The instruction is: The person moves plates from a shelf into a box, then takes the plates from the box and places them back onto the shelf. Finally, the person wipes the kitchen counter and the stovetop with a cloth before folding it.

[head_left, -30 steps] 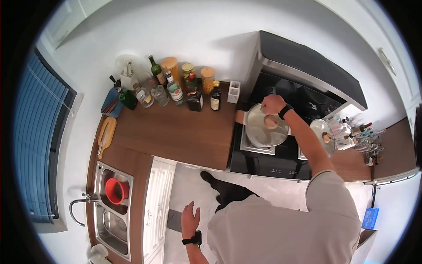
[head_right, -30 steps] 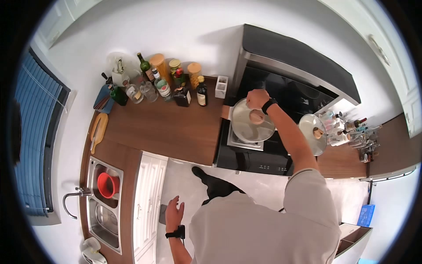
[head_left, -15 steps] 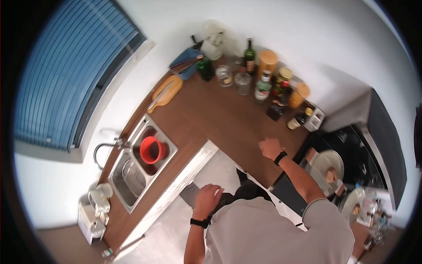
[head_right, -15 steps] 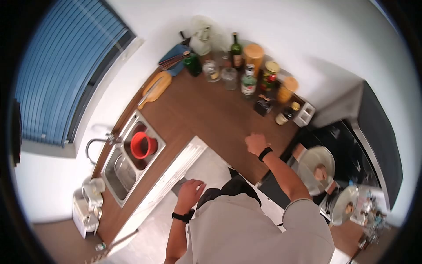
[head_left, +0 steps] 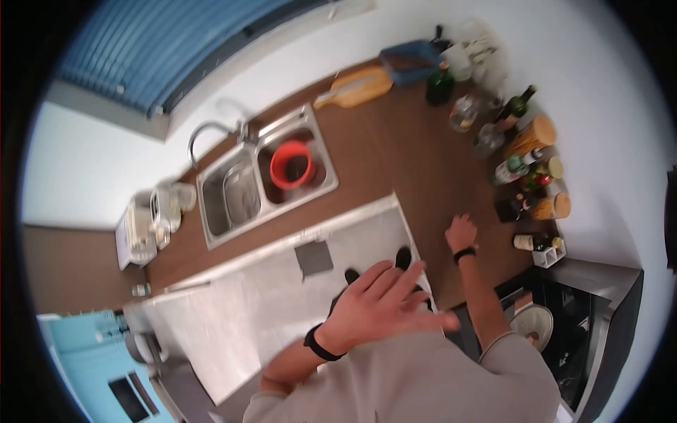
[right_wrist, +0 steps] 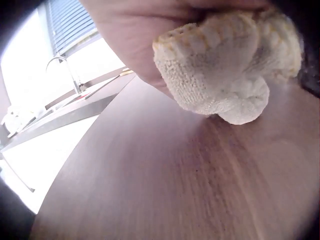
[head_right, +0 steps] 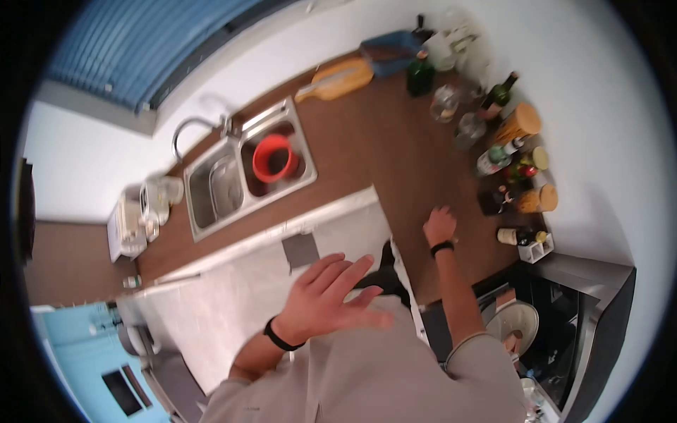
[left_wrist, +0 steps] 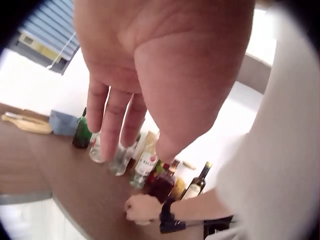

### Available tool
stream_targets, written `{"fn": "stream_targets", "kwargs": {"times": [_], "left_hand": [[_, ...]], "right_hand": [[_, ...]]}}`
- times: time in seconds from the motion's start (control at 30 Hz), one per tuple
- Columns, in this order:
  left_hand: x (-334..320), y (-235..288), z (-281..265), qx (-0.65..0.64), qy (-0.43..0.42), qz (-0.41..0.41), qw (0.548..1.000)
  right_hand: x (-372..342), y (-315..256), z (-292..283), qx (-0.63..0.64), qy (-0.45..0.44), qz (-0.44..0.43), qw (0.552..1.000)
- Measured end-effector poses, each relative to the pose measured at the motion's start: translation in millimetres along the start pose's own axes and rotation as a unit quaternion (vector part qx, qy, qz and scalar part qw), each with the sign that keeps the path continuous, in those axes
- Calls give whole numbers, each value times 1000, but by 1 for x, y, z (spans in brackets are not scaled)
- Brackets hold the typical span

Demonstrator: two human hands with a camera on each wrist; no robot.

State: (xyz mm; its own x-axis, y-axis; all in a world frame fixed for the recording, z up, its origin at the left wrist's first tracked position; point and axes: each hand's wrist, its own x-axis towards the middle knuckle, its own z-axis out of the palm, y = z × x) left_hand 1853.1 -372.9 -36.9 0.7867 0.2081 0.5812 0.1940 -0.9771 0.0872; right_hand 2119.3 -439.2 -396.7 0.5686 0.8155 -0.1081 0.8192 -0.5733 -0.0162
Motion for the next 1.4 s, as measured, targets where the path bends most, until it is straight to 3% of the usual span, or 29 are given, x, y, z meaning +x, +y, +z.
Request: {"fn": "stream_targets", "kwargs": {"times": [0.07,0.1,0.27,0.3,0.37,0.5,0.63,0.7,0.77,0.83,0.9,0.97,1.03,1.07,1.1,1.13,1.17,1.23,1.3,1.37,1.4], "left_hand": [[21,24,-51,-108,32,-157,981],[20,22,-61,-108,29,-170,979],[16,-11,-96,-6,212,-2,977],[17,-9,-107,-8,218,0,976],[15,1,-126,-164,320,-142,922],[-27,-10,-150,-65,344,-151,924],[-104,-55,-155,-21,175,-149,973],[-141,-82,-144,2,90,-138,986],[-186,-108,-108,-12,-47,-187,981],[-259,-125,-62,-29,-180,-297,937],[-373,-137,-9,-15,-288,-358,888],[-474,-132,16,-17,-455,-441,774],[-548,-116,22,-24,-496,-503,707],[-568,-109,22,-35,-522,-533,665],[-578,-101,18,-40,-529,-555,641],[-582,-94,12,-45,-536,-577,615],[-576,-88,6,-59,-514,-599,611],[-569,-77,3,-78,-467,-625,621],[-553,-70,7,-99,-404,-666,619],[-532,-69,16,-121,-343,-706,608],[-520,-68,19,-126,-321,-721,601]], "right_hand": [[2,0,-6,-18,-5,-2,1000],[1,-1,-6,-27,-2,4,1000],[-5,-2,-6,-29,7,7,1000],[-8,-5,-6,-26,7,7,1000],[-13,-9,-3,-35,1,19,999],[-36,-38,-10,-57,-34,57,996],[-60,-66,5,-99,4,28,995],[-72,-73,11,-35,-31,34,998],[-80,-79,13,4,-27,64,998],[-75,-83,12,45,-24,91,995],[-63,-83,16,173,33,197,965],[-26,-67,48,200,31,239,950],[11,-72,43,225,24,280,933],[36,-91,20,7,-134,154,979],[54,-104,4,-212,-281,13,936],[77,-70,74,-210,-281,12,936],[121,-77,144,-65,-46,206,975],[156,-135,85,-97,-24,41,994],[211,-184,77,68,23,19,997],[250,-246,57,266,123,60,954],[268,-268,31,238,72,21,968]]}}
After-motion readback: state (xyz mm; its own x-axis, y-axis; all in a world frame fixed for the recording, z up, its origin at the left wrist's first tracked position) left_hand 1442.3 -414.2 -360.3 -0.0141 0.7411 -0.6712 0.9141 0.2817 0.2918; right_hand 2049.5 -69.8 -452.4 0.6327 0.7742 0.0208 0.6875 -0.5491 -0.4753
